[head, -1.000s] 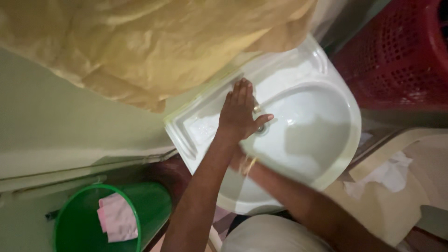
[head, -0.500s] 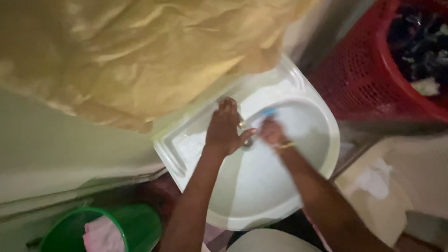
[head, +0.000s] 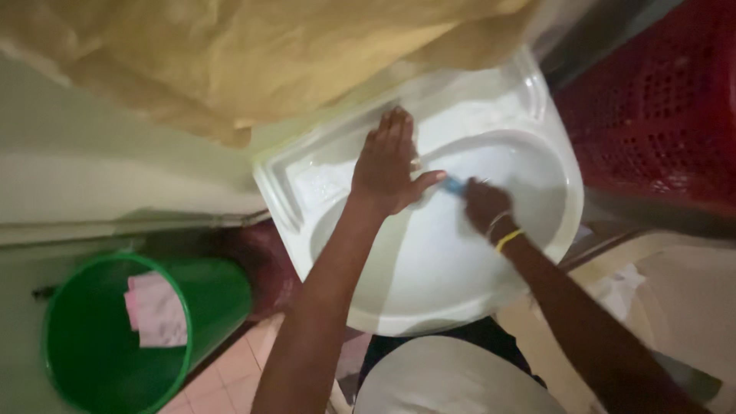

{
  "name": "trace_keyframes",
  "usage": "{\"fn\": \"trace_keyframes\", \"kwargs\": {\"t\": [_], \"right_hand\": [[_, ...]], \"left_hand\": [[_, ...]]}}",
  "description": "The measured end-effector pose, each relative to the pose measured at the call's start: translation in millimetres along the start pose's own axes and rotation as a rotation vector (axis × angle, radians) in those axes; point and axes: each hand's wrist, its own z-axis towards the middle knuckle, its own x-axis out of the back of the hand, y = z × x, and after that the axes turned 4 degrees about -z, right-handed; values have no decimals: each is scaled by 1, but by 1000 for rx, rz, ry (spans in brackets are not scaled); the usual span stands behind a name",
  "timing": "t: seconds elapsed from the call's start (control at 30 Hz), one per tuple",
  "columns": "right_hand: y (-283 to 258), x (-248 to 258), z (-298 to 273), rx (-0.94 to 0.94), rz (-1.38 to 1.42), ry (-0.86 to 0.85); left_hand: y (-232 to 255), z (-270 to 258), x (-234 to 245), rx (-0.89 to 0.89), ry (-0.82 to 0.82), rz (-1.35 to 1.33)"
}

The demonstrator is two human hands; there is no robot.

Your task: The person scrubs a bathroom sink using a blue brush, wiping the interior surfaces and the faucet area by hand.

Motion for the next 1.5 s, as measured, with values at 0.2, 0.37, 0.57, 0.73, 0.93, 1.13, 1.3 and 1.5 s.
{"fn": "trace_keyframes", "kwargs": {"t": [0.2, 0.37, 0.57, 0.73, 0.93, 1.13, 1.3, 1.5], "right_hand": [[-91, 5, -40, 246, 263, 39], [-162, 43, -75, 493, -3, -740], [-82, 14, -1, 183, 53, -353], [-201, 13, -76, 676, 92, -199], [-77, 22, 16, 309, 88, -419], [-178, -21, -22, 335, 225, -306], [-129, 5, -41, 591, 172, -374], [-164, -11, 13, 211, 240, -421]], "left_hand": [[1, -2, -4, 8, 56, -18], [4, -3, 1, 25, 8, -37], [8, -1, 5, 99, -80, -39], [5, 2, 2, 38, -24, 17], [-1, 8, 18, 7, -101, -27], [-6, 11, 16, -51, -36, -77], [-6, 2, 9, -17, 2, -110], [-7, 2, 10, -21, 7, -112]]}}
